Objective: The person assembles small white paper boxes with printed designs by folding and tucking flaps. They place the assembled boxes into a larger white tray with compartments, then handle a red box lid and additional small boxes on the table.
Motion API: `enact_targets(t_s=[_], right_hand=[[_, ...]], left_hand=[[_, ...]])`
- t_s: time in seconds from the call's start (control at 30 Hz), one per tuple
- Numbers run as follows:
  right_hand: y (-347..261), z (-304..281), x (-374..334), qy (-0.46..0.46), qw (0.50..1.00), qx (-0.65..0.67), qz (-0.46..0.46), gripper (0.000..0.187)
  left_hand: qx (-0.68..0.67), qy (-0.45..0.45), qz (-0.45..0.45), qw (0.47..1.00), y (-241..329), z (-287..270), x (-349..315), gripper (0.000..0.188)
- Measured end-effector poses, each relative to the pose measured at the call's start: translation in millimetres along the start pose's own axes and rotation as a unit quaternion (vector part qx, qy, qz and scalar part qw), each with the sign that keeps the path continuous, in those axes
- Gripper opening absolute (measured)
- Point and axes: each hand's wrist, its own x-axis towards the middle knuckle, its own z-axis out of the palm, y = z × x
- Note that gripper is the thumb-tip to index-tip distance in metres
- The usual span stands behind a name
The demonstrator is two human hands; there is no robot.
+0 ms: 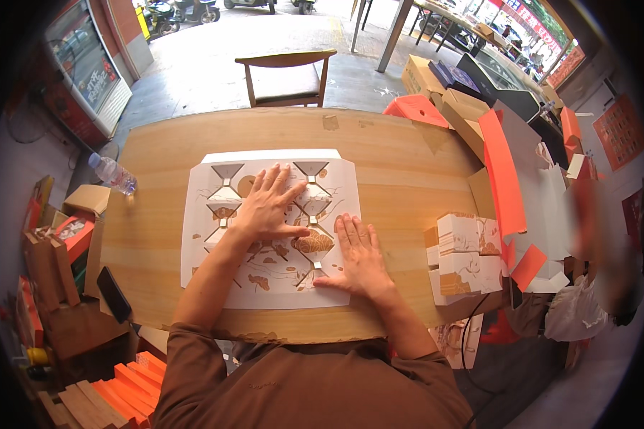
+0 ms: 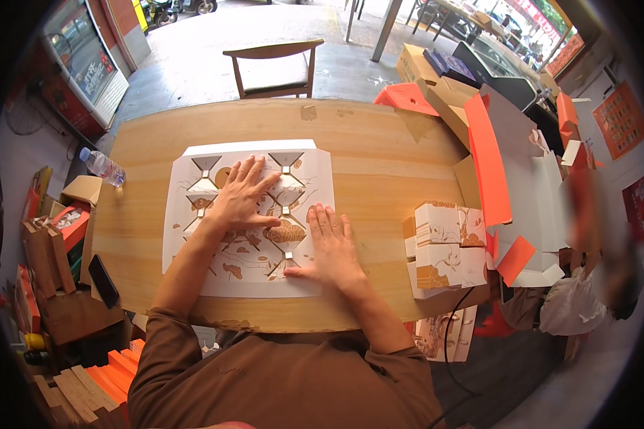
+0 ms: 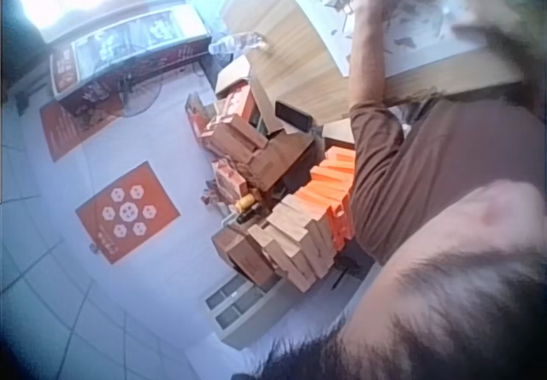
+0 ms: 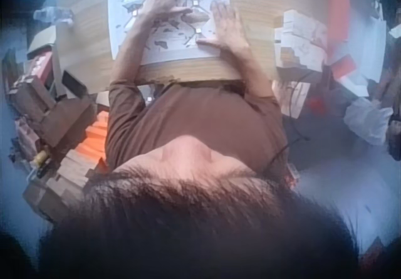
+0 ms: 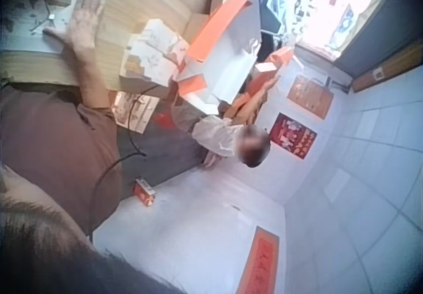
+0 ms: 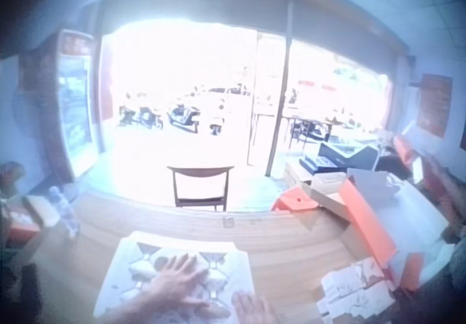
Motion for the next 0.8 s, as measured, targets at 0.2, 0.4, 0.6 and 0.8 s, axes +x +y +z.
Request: enact_targets(t_s=[0.2,0.4,0.6,0.8], right_hand=[[-1,2,0,-0.001,1.0,0.007,0.004,0.149],[-1,3,-1,0.001,1.0,0.005,-0.002,0.149],[2,7,-2,0.025,1.0,0.003,-0.016,0.144],[7,19,-3,0.064,0.997,0.03,-0.02,0.136]], left_hand=[[0.014,-0.027,0.004,1.0,5,-2,-2,0.125],[0.003,-0.03,0.011,0.999,8,-4,-2,0.122],[0.007,-0.032,0.006,0.999,8,-6,-3,0.121],[0.001,-0.03,0.011,0.999,10,-8,1,0.116]])
